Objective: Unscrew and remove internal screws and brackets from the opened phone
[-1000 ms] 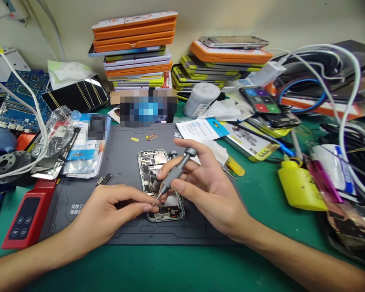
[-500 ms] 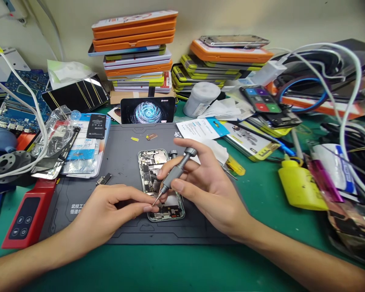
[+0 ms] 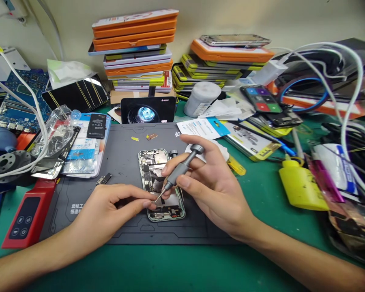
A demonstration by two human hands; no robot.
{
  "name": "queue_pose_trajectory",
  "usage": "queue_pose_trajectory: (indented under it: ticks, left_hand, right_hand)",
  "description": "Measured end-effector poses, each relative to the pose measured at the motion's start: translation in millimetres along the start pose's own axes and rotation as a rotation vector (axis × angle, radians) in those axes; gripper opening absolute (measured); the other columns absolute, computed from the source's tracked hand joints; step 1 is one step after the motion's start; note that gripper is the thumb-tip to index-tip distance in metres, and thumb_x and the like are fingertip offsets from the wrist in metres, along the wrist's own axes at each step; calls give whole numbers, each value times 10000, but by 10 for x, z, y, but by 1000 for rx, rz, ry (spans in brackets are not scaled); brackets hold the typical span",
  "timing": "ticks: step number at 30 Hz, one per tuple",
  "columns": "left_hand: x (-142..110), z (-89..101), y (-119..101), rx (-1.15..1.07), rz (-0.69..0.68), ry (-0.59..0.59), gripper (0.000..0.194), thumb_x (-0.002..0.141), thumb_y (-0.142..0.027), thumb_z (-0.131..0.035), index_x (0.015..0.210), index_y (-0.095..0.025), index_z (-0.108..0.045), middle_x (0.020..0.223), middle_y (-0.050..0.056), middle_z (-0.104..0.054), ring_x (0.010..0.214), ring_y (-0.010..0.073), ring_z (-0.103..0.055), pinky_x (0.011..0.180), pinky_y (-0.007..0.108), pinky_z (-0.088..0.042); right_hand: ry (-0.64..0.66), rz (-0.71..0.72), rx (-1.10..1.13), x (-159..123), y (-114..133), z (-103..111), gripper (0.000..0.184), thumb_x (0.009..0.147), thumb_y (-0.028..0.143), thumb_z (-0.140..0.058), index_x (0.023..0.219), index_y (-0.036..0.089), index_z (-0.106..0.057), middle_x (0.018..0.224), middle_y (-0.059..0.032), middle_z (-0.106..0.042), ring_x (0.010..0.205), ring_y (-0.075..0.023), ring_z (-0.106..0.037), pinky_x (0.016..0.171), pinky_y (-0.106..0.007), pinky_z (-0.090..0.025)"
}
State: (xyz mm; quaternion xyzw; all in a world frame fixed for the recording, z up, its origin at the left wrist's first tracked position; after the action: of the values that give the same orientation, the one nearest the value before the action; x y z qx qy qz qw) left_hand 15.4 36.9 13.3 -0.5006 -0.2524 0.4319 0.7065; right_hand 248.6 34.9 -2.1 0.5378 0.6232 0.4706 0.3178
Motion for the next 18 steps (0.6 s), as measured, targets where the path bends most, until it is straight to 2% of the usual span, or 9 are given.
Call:
queue_pose_trajectory:
  ticks: [3, 8, 12, 14, 18]
  left_hand:
    - [-29, -23, -5, 134, -115, -29, 171, 1036, -204, -693, 1046, -278, -848, 946, -58, -859, 858, 126, -815, 769, 175, -605]
    - [-108, -65, -10, 481, -433, -93, 167, 1088, -196, -635, 1111, -217, -799, 904, -23, -809, 767, 120, -739, 696, 231, -547]
    - [-121, -45, -42, 927, -703, -191, 185, 1076, -135, -614, 1143, -152, -785, 856, 6, -789, 642, 150, -671, 591, 319, -477]
    - [-108, -26, -45, 1056, -748, -222, 185, 1066, -111, -614, 1139, -134, -782, 863, 11, -797, 645, 160, -681, 589, 342, -466]
    - [-94, -17, -17, 1084, -717, -244, 199, 1086, -125, -582, 1127, -137, -776, 898, 7, -808, 684, 162, -706, 614, 347, -477]
  right_hand:
    - [-39, 48, -50, -9, 8, -6, 456, 1031, 315, -762, 1401, 375, -502, 1013, 15, -782, 781, -147, -754, 741, -318, -718]
    - [-162, 239, -108, -41, 23, -19, 449, 1047, 273, -724, 1417, 407, -507, 1016, 17, -760, 760, -153, -725, 705, -326, -706]
    - [-162, 203, -134, -30, 5, -22, 481, 1063, 285, -696, 1470, 405, -468, 1043, 2, -750, 774, -165, -720, 734, -358, -710]
    - [-161, 173, -152, -16, -7, -13, 487, 1072, 286, -676, 1484, 406, -446, 1044, -3, -742, 781, -176, -718, 733, -377, -711]
    - [-171, 165, -221, 5, -15, 4, 488, 1082, 301, -651, 1498, 401, -417, 1048, -17, -729, 801, -194, -722, 727, -403, -717]
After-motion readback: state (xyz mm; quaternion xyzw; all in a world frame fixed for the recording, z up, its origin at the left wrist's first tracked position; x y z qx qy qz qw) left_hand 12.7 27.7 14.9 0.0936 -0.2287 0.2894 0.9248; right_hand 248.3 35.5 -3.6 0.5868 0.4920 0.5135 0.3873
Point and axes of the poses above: each hand's wrist, its own x-axis towards the middle knuckle, its own z-axis out of the back of the hand, y = z × x, the point moved 1 cm from there along x, towards the middle knuckle
